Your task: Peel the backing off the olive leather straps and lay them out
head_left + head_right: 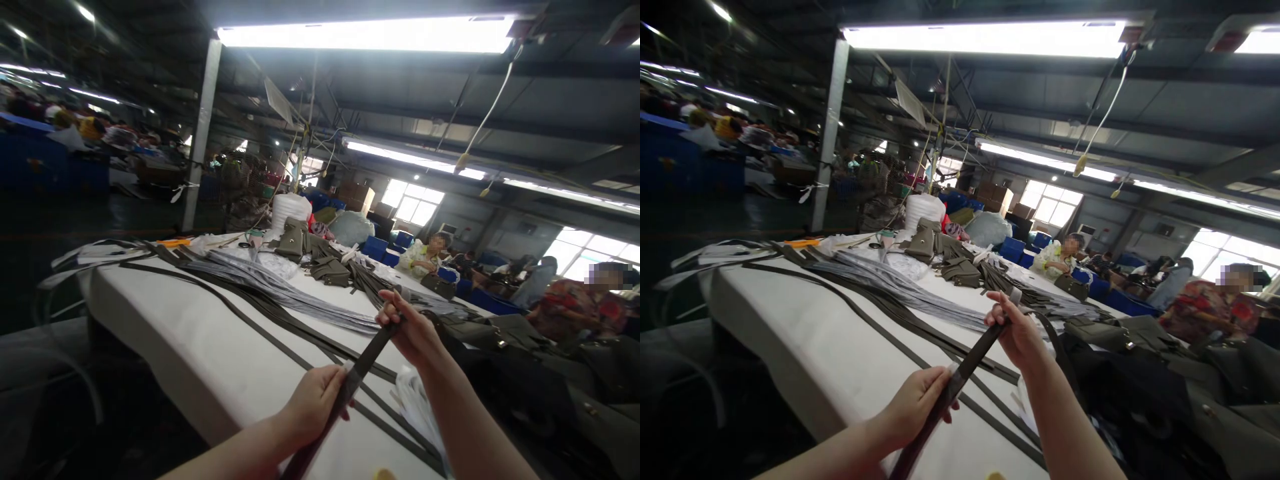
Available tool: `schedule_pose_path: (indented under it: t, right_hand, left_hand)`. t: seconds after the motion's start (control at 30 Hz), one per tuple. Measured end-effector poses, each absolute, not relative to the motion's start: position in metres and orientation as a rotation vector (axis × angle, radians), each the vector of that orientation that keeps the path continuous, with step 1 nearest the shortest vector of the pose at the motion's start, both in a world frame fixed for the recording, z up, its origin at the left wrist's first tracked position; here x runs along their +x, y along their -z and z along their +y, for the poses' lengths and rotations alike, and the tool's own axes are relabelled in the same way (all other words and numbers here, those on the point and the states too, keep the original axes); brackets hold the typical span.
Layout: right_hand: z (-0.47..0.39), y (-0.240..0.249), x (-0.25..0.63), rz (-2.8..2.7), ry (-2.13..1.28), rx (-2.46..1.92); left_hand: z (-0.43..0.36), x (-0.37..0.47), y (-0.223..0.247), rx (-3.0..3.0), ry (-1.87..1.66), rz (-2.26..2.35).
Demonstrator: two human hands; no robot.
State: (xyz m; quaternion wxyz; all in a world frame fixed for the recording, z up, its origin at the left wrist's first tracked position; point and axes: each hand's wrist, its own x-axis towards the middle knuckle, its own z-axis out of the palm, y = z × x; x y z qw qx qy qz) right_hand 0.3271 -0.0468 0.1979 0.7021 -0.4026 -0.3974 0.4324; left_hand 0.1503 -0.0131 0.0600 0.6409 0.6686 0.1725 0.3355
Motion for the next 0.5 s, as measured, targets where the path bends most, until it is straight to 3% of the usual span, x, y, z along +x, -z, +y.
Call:
schedule_pose_path:
  t: [0.27, 0.5]
  right_hand:
    - [-0.059, -0.178, 0.276, -1.352, -0.992, -1.27]
    - [-0.052, -0.216, 0.304, -1.024, -0.804, -0.96]
  left_hand:
    - [-0.003, 0.152, -0.114, 1.448, -0.878, 0.249]
    - [-0.012, 0.152, -0.092, 1.509, -0.787, 0.256]
